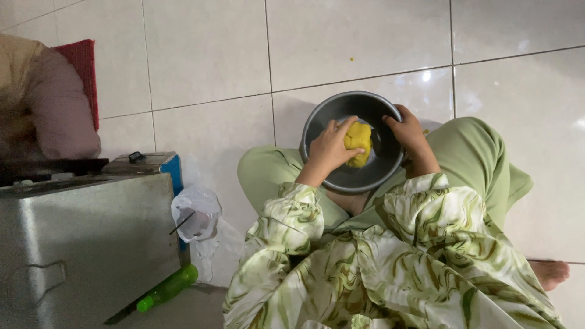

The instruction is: Kneading a ball of yellow dough in a metal bowl while sitting on the floor.

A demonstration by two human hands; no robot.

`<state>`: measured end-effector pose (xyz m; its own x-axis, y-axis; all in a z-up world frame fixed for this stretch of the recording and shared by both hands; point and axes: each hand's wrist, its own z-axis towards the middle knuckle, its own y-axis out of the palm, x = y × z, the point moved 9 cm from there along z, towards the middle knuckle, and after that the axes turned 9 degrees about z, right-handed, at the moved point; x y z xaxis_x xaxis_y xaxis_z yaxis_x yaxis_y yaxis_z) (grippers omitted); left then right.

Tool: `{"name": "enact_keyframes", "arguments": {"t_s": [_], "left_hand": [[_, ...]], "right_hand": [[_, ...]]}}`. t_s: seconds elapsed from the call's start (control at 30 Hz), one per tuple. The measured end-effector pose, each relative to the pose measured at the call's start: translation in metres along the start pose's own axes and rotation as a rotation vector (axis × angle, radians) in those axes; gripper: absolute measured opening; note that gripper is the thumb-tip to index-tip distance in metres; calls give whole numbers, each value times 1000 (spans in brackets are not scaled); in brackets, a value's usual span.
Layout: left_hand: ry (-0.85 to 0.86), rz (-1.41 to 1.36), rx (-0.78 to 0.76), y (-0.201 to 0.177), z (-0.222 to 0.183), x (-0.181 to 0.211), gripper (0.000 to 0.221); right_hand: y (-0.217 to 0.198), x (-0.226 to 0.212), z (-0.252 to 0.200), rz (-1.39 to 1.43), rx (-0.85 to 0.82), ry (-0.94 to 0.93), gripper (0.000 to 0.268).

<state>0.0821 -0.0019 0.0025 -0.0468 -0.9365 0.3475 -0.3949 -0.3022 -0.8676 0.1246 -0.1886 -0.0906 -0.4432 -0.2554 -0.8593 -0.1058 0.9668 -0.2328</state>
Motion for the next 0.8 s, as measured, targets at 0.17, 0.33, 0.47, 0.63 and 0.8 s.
{"name": "enact_keyframes", "arguments": {"t_s": [0.17,0.33,0.47,0.63,0.8], "left_hand": [[-107,25,115,78,10,1,92],[-157,88,269,114,25,-6,100],[-81,64,324,107,34,-11,93],[-46,-7,290,91,34,-16,74],[10,-1,154,63,16,-9,53]], "right_hand": [[-1,6,5,2,13,14,39],[-5,5,3,21,12,31,39],[-4,10,10,30,26,2,37],[-11,24,15,23,64,-51,36],[-12,24,14,-47,62,-165,40]]}}
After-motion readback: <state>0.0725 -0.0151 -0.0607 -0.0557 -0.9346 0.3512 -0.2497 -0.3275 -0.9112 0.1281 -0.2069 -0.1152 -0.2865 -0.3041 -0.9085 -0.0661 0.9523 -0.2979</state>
